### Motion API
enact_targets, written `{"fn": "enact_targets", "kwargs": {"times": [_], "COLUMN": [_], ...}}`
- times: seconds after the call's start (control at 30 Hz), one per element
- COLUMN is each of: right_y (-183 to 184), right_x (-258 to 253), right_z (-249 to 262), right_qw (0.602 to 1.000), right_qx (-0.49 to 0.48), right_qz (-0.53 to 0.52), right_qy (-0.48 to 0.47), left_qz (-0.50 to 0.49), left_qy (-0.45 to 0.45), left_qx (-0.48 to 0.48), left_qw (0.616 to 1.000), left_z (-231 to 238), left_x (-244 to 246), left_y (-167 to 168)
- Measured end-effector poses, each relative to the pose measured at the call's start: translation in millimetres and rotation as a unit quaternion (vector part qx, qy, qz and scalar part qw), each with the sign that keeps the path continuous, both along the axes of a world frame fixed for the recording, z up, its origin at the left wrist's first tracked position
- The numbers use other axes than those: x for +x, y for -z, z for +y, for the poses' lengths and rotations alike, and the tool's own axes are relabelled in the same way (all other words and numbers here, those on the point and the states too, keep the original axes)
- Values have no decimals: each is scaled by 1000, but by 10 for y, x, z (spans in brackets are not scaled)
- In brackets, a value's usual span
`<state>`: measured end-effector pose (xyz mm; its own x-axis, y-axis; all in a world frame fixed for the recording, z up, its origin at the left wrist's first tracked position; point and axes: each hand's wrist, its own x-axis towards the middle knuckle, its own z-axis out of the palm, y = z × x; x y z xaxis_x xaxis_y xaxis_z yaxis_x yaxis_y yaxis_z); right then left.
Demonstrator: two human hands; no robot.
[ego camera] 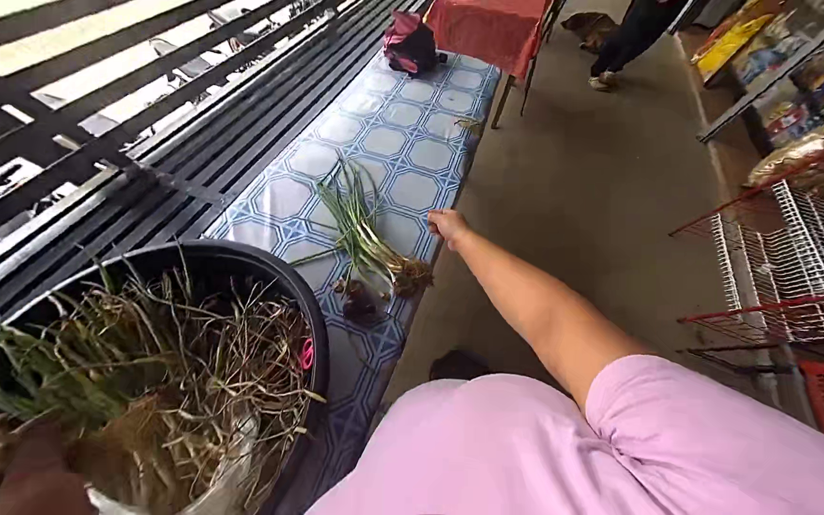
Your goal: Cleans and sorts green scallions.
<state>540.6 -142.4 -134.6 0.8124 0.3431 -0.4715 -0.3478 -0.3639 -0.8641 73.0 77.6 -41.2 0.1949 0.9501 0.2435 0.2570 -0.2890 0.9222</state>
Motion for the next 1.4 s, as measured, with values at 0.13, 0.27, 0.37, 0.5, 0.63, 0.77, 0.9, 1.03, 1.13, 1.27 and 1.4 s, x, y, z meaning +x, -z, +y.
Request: {"fn": "enact_targets", "kwargs": {"times": [0.13,0.27,0.37,0.5,0.63,0.77,0.9,1.03,1.13,1.27,1.4], "right_y": [59,84,236,262,-133,-426,-260,11,77,55,89], "right_x": [189,435,466,533,929,1492,1662,1468,1287,1083,697], "right_z": [460,991,1263,1438,1391,898,-44,-1045,-1576,-1940,-2015], "right_qw": [998,986,971,982,979,961,969,979,972,953,944], "right_qx": [-27,-74,-75,21,186,259,201,89,37,-4,-43], "right_qz": [-3,35,85,58,-36,-93,-138,-155,-177,-252,-306], "right_qy": [-60,-145,-212,-178,-73,-6,32,96,152,167,116], "left_qz": [52,1,5,16,53,97,230,275,282,286,252], "left_qy": [-46,-36,4,58,113,144,181,227,228,173,156], "left_qx": [-30,-16,-17,-47,-146,-252,-282,-236,-179,-152,-164], "left_qw": [997,999,1000,997,981,952,913,904,914,930,941], "left_z": [-100,-395,-570,-761,-872,-936,-1080,-1227,-1224,-1046,-1036], "left_x": [249,748,1206,1982,2643,3170,3427,3393,3146,2750,2495], "left_y": [-114,-263,-288,-230,84,650,1091,1161,1088,1113,1243]}}
